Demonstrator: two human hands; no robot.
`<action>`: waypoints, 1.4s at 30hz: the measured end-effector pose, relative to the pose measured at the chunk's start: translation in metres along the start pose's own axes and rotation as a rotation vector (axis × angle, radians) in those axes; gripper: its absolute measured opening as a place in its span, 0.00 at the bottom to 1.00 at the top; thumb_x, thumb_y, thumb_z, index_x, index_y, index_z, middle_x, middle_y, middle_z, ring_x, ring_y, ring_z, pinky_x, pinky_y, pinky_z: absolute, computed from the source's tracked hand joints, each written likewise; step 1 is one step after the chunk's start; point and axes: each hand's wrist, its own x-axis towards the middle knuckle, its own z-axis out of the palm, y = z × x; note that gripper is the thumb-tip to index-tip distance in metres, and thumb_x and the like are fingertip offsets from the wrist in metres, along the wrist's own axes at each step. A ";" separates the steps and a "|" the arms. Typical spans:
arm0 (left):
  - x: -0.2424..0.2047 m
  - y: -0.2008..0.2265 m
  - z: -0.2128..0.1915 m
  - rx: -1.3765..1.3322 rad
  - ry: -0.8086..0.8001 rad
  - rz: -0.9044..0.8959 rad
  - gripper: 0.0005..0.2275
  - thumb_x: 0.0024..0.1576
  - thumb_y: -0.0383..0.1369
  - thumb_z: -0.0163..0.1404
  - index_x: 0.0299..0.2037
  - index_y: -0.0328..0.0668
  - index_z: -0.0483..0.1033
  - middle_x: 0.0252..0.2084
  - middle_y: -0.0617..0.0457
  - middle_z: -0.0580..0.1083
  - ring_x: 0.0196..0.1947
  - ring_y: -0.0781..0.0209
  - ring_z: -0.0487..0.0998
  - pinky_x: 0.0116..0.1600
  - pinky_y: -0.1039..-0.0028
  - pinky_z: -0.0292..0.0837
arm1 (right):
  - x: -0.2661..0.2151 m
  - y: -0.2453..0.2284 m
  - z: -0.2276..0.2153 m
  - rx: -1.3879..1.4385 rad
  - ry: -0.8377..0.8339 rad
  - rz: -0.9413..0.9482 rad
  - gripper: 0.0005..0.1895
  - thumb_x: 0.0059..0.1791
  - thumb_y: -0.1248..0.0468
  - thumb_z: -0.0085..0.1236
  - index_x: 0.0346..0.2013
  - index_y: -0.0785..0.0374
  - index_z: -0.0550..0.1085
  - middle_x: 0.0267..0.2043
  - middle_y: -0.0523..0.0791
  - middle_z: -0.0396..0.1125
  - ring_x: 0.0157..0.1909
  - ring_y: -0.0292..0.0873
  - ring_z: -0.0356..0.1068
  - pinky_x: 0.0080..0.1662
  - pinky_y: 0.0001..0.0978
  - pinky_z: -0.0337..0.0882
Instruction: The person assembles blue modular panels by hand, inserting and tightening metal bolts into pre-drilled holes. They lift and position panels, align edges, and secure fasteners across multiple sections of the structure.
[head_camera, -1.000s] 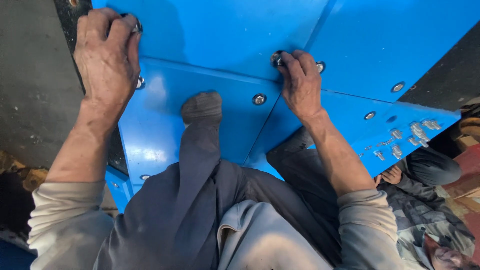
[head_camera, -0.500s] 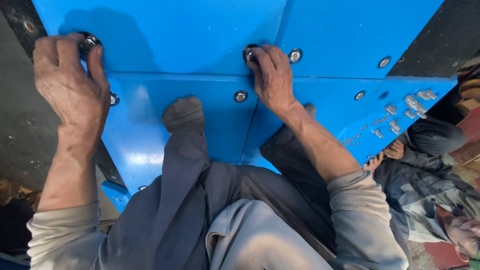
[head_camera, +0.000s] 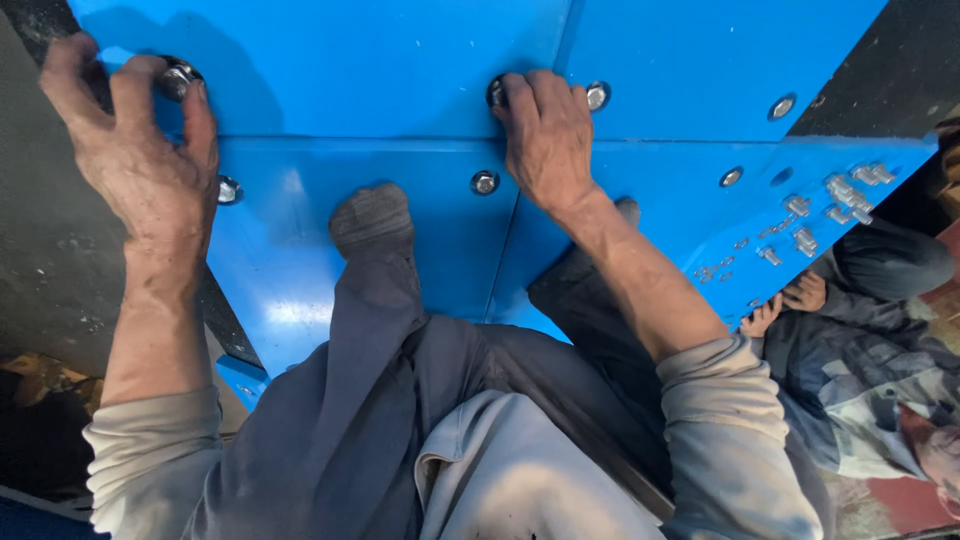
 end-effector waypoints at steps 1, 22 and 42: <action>-0.006 -0.008 0.006 0.024 0.003 0.022 0.15 0.67 0.28 0.55 0.62 0.42 0.69 0.70 0.44 0.54 0.69 0.44 0.69 0.69 0.61 0.78 | 0.002 0.003 -0.002 -0.033 -0.030 -0.086 0.16 0.55 0.66 0.64 0.55 0.65 0.71 0.47 0.49 0.66 0.45 0.51 0.66 0.46 0.45 0.63; -0.003 0.007 -0.019 0.080 -0.010 0.063 0.17 0.65 0.29 0.56 0.63 0.38 0.69 0.68 0.44 0.59 0.68 0.45 0.67 0.66 0.61 0.74 | 0.001 -0.011 0.010 -0.024 0.051 0.023 0.16 0.55 0.59 0.67 0.47 0.64 0.71 0.42 0.49 0.63 0.42 0.52 0.65 0.43 0.46 0.63; -0.003 -0.023 0.018 -0.240 0.062 -0.203 0.19 0.63 0.23 0.52 0.65 0.37 0.68 0.52 0.45 0.66 0.50 0.52 0.74 0.55 0.61 0.76 | -0.001 -0.023 0.002 -0.059 0.003 0.016 0.14 0.53 0.71 0.62 0.53 0.65 0.72 0.48 0.54 0.65 0.45 0.58 0.68 0.45 0.50 0.68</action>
